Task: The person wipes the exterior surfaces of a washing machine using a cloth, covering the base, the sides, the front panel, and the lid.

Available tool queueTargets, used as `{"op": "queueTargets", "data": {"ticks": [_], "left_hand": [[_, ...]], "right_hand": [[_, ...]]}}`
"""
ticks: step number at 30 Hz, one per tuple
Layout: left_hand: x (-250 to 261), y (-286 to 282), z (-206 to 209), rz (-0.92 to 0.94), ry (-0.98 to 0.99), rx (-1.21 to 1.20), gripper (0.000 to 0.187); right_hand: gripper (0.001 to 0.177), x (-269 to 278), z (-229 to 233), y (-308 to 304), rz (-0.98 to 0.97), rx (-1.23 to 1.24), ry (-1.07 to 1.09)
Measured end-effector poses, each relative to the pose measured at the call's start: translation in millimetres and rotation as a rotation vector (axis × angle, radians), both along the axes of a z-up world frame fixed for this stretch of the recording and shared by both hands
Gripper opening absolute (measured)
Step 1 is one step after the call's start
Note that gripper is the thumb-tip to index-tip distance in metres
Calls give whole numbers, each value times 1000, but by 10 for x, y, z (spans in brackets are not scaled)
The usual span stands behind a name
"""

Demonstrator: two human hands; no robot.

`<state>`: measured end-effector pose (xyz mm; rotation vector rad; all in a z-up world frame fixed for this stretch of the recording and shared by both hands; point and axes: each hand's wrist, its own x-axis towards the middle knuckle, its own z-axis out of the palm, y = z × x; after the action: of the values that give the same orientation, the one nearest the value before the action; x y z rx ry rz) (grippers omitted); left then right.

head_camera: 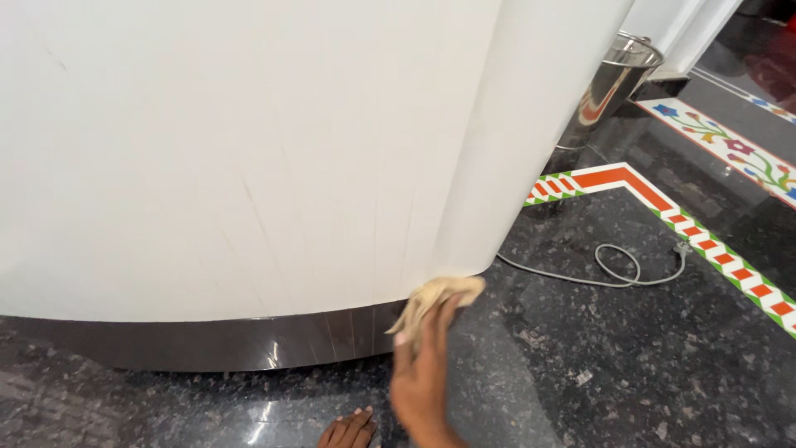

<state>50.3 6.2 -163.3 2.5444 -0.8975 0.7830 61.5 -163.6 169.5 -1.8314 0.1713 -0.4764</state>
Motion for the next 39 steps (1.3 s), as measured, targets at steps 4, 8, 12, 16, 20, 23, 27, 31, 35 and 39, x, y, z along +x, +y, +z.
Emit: {"op": "queueTargets", "data": {"ticks": [4, 8, 12, 16, 20, 23, 27, 31, 35, 39], "left_hand": [[-125, 110, 68, -65, 179, 42, 40], [-313, 119, 561, -45, 414, 82, 45], [-349, 66, 907, -33, 499, 84, 44], [-374, 41, 1086, -25, 481, 73, 43], [-409, 33, 1294, -64, 413, 55, 48], [-453, -9, 1452, -38, 374, -37, 42], [-525, -2, 1620, -9, 467, -1, 38], [-505, -35, 1650, -12, 454, -10, 38], [-481, -20, 1607, -7, 435, 28, 40], [-479, -37, 1591, -12, 427, 26, 43]], "right_hand": [[67, -96, -87, 69, 19, -92, 9], [72, 116, 102, -199, -170, 80, 20], [67, 339, 316, -362, -268, 310, -195], [72, 241, 175, -73, -218, 184, -28], [72, -53, -95, 156, 29, -130, -106], [72, 153, -119, -21, -145, -121, -65], [72, 407, 72, -477, -221, 395, -76], [71, 486, 130, -650, -171, 496, -141], [80, 168, -71, -140, -153, -17, -1], [83, -8, -135, 105, 47, -11, -28]]}}
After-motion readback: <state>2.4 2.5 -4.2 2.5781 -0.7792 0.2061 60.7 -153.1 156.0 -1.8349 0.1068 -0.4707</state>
